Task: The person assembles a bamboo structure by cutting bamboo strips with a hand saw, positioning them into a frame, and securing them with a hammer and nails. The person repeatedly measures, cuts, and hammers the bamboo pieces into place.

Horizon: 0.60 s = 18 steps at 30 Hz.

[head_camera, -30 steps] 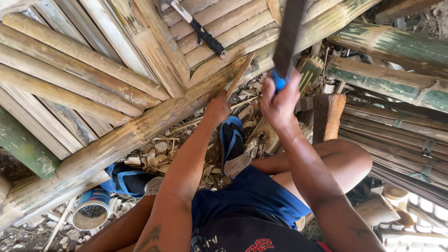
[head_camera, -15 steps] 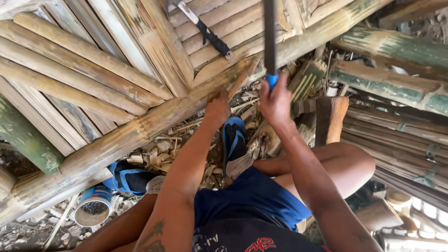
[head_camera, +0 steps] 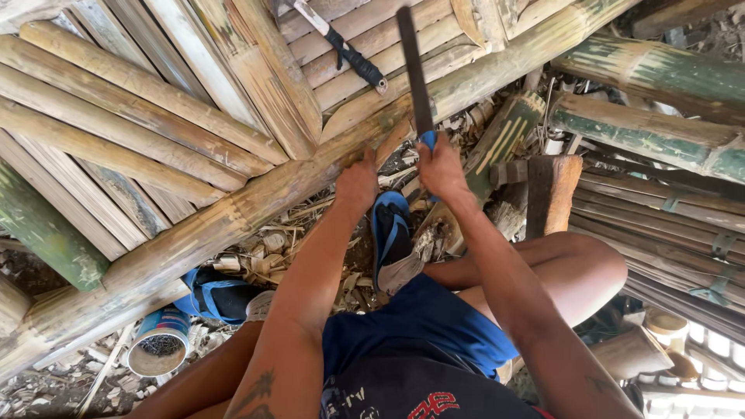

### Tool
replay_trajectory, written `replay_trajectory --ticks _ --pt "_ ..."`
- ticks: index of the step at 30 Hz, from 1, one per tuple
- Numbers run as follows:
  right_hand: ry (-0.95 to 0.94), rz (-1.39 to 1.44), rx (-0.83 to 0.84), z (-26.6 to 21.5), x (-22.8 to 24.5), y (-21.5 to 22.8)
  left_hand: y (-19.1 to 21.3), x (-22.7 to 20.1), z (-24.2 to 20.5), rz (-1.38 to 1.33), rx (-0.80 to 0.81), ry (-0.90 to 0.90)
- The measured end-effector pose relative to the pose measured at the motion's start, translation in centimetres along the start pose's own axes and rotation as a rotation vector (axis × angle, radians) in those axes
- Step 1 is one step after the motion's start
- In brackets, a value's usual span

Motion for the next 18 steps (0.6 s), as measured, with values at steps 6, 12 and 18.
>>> replay_trajectory --ticks 6,12,18 --pt "0.616 0.338 -0.568 -1.0 1.6 2.1 0.8 0.5 0.7 -0.036 0.138 0.013" --pt "0.038 -0.181 -0.099 -1.4 -3.8 -6.0 0.9 0.9 0.5 0.034 0.075 -0.047" --pt "0.089 -0.262 -0.256 1.1 -5.1 -6.0 6.6 2.9 -3.3 0.387 0.076 -0.109"
Point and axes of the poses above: each hand's wrist, its own z-axis towards the middle knuckle, its own y-axis out of the back of the hand, x = y × z, the point moved 2 cm from there along z, towards the middle knuckle, and after that the axes turned 14 degrees about y, right-handed, at the moved point
